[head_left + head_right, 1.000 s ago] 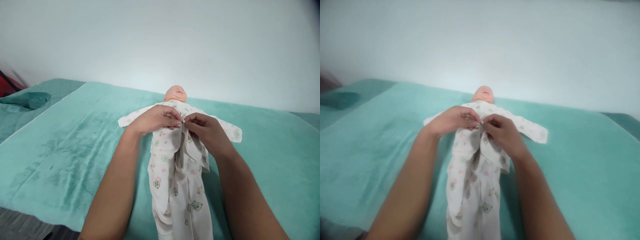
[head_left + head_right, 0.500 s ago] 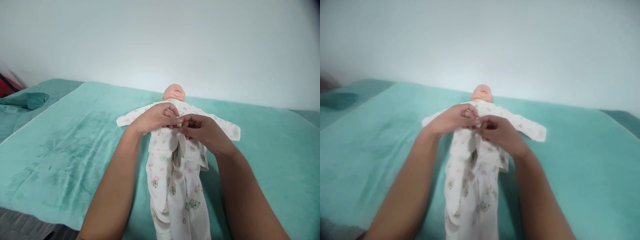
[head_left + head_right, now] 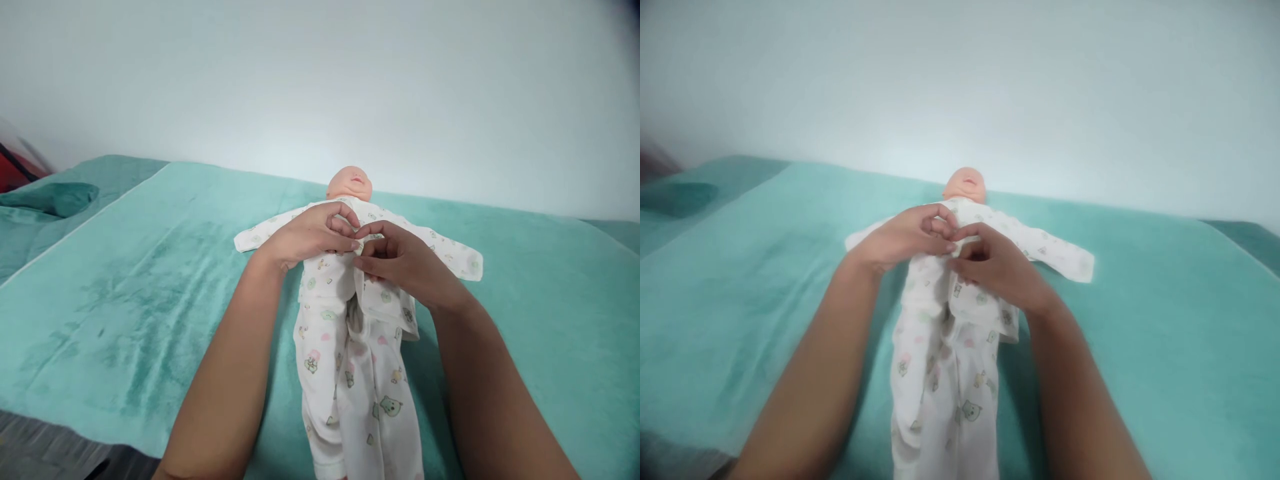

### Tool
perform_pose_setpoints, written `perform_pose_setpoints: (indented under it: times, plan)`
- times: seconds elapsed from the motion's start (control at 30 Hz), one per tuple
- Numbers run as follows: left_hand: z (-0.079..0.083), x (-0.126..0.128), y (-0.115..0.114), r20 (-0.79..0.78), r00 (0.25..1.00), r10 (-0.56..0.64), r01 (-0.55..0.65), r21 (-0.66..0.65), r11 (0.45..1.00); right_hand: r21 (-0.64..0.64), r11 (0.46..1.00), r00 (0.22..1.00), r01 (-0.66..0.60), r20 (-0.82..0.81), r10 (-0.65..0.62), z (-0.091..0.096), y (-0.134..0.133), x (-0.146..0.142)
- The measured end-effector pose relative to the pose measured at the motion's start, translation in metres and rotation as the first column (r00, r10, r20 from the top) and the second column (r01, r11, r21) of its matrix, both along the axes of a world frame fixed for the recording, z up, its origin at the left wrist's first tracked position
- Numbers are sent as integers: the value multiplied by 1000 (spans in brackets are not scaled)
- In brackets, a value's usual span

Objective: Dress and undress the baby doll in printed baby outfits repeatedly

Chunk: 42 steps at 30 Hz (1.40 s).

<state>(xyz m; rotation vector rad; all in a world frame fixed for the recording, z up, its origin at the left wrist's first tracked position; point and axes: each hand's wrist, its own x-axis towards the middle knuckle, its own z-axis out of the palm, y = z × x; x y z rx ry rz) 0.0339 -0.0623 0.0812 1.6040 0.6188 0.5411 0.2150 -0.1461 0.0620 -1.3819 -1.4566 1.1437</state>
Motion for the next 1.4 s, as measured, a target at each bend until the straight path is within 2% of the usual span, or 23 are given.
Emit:
perform_pose_setpoints:
  times: [0.2,0.37,0.43,0.5,0.57,0.63,0.73,0.77,0.83,0.9,0.97,1.1,1.23,1.3,1.4]
  plan:
    - [-1,-2,0,40,999,12,-11,-30,999,-11,1000,1000,-2,6,2,1,1,-1]
    - [0,-2,1,14,1000,19,-19,19,1000,8,1000,996,-26,-89,27,0,2,3]
    - [-1,0,0,8,999,37,-37,66,997,31,999,991,13,-134,-9,-2,2,4]
    - [-6,4,-5,25,994,108,-111,121,986,62,995,982,82,-174,-70,-5,2,2]
    - [-16,8,-15,63,967,246,-253,201,946,106,982,973,155,-191,-133,-9,0,-3]
    - [-30,7,-31,101,914,392,-403,306,862,173,956,962,238,-177,-208,-15,-5,-10]
    - [-56,-8,-61,134,856,499,-501,454,737,325,883,941,339,-134,-312,-26,-21,-18]
    - [-65,-15,-72,158,848,506,-512,489,707,374,867,944,329,-97,-317,-31,-29,-20]
    - [-81,-32,-90,227,836,499,-535,535,654,472,853,964,225,22,-266,-39,-47,-22]
    - [-95,-46,-104,246,830,501,-543,560,625,540,839,962,72,186,-202,-47,-64,-23]
    - [-105,-54,-113,210,823,528,-539,584,607,574,818,918,-30,340,-204,-53,-75,-26]
    - [-114,-54,-115,128,796,592,-530,620,578,571,821,765,-27,540,-351,-52,-75,-40]
    - [-114,-50,-115,91,745,661,-564,614,552,600,800,619,-12,633,-465,-47,-64,-51]
    - [-112,-50,-117,112,735,669,-586,602,542,634,773,622,-13,610,-491,-48,-63,-52]
    - [-109,-52,-122,194,713,674,-643,564,519,662,749,724,-6,519,-454,-52,-66,-47]
